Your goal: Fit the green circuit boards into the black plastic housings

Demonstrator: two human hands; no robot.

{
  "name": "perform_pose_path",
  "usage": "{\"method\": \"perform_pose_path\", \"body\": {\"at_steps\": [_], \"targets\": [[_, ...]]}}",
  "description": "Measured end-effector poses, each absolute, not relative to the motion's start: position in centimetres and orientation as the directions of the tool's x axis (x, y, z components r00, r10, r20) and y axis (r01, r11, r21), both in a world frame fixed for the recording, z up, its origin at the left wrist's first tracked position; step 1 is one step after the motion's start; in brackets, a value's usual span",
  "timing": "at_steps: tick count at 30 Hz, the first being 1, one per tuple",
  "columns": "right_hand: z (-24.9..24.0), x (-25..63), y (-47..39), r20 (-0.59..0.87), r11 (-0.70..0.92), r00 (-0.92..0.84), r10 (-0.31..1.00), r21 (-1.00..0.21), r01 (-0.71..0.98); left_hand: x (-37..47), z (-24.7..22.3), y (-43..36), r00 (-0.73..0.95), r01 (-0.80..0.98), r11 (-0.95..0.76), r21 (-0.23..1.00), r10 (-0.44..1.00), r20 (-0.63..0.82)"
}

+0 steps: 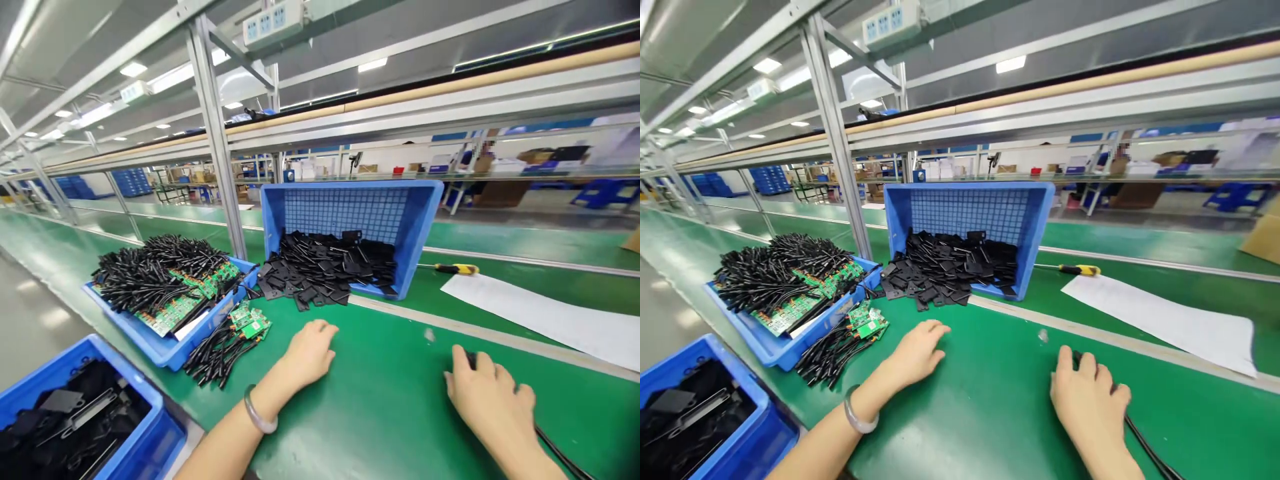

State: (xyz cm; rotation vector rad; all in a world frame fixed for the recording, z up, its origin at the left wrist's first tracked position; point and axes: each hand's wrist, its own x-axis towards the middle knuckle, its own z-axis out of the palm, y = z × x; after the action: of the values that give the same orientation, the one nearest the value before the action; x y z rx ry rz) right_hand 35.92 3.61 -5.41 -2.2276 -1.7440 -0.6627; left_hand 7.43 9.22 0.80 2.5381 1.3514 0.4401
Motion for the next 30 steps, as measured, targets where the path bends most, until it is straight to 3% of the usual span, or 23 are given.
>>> {"method": "perform_pose_path", "body": {"at_steps": [2,5,11,13,15,18,21,23,26,27,30], "targets": [[-5.4,34.1,3.7,0.502,-0.181,0.087,0.860,0.142,0.973,4.6,2.2,9.7,0.385,0.894,-0.405,0.190,0.913,0.134],[-5.5,31.4,3.8,0.498,-0.028,-0.041,0.866,0.129,0.991,-0.1,3.2,10.1,0.187,0.973,-0.206,0.101,0.967,0.172],[-5.7,28.7,3.5,0.482,0.198,-0.138,0.865,-0.076,0.977,-7.0,2.5,9.8,0.039,0.995,-0.056,0.083,0.980,0.193],[-5.2,28.2,3.1,0.436,0.234,-0.119,0.892,-0.221,0.947,-8.2,2.4,9.6,-0.006,0.987,-0.042,0.155,0.954,0.301],[-4.2,27.5,2.5,0.357,0.276,-0.125,0.926,-0.414,0.867,-8.7,2.7,9.5,-0.113,0.932,-0.101,0.348,0.832,0.544],[-2.7,25.9,1.6,0.235,0.313,-0.206,0.950,-0.715,0.626,-7.5,4.0,9.1,-0.290,0.742,-0.383,0.550,0.556,0.779],[-2.0,24.3,1.1,0.104,0.184,-0.281,0.954,-0.944,0.273,-3.7,5.3,8.6,-0.150,0.619,-0.537,0.573,0.636,0.757],[-2.1,23.6,0.9,0.016,0.013,-0.298,0.955,-1.000,-0.015,-0.3,5.5,8.8,0.090,0.543,-0.531,0.651,0.807,0.584],[-2.5,23.2,1.0,-0.078,-0.200,-0.289,0.954,-0.882,-0.426,4.7,4.2,10.7,0.450,0.498,-0.477,0.724,0.856,0.254],[-2.6,23.2,1.1,-0.103,-0.237,-0.275,0.956,-0.821,-0.519,6.0,3.5,11.8,0.498,0.541,-0.509,0.669,0.835,0.233],[-2.7,23.6,1.6,-0.169,-0.245,-0.179,0.969,-0.743,-0.623,8.5,1.5,16.0,0.397,0.648,-0.519,0.557,0.855,0.334]]}}
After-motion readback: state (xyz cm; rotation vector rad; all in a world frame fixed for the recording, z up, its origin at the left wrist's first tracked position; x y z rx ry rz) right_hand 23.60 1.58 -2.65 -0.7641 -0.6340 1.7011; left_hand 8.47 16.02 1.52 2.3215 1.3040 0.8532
